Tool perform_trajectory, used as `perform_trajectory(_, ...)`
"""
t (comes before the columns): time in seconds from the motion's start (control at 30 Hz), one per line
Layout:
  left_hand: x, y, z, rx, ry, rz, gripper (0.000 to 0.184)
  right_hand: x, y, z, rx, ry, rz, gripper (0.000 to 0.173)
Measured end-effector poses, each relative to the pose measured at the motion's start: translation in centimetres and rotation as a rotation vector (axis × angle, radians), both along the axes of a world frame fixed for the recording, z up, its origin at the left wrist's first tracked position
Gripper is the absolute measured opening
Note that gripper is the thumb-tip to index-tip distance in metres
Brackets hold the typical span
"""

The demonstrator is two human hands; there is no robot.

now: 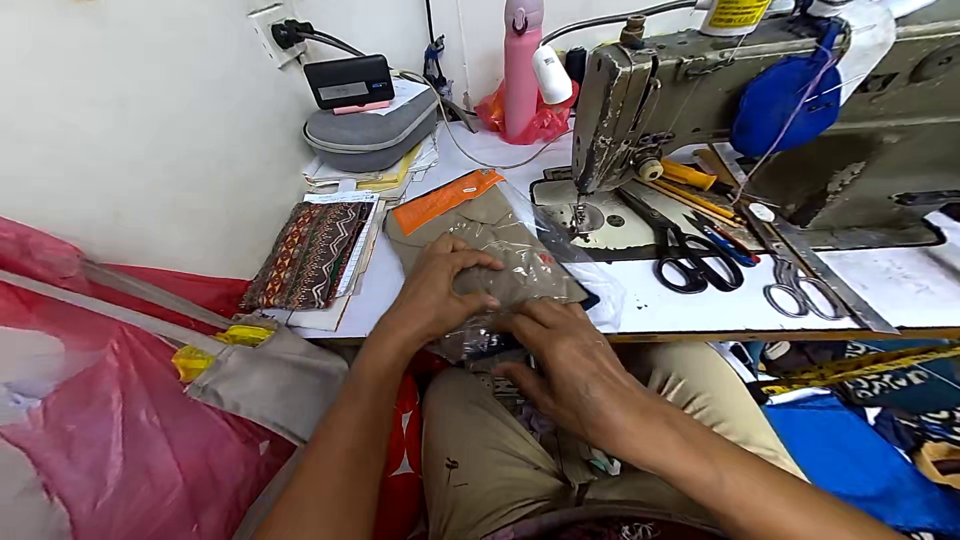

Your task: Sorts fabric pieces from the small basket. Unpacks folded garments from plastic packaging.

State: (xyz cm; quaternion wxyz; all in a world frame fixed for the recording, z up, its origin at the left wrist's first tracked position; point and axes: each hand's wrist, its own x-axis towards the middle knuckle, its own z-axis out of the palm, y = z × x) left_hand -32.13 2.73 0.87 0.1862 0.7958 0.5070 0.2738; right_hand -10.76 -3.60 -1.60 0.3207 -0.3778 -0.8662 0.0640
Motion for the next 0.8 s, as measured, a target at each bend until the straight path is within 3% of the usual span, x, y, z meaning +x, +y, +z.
perform_trajectory(0.2,3.4,-1.3,0.7,0.016,0.056,0.068,0.033,4.0,1.1,-0.9,-0.085,0.039,-0.173,0.026)
perform_trajectory(0.3,4.6,-1.3,1.2,0.135,0.135,0.056,0.037,4.9,1.1,-0.9,-0.107,0.045,-0.206,0.019)
perform_trajectory(0.43,5.4,-0.7,0.1,0.207,0.184,0.001,0.04,4.4,1.5,0.1,-0.222,0.011,-0.187,0.025)
perform_trajectory(0.8,5.5,-0.3,-0.8,0.163,0.07,0.087,0.046,3.5,1.3,0.6,-0.085,0.052,-0.151,0.018)
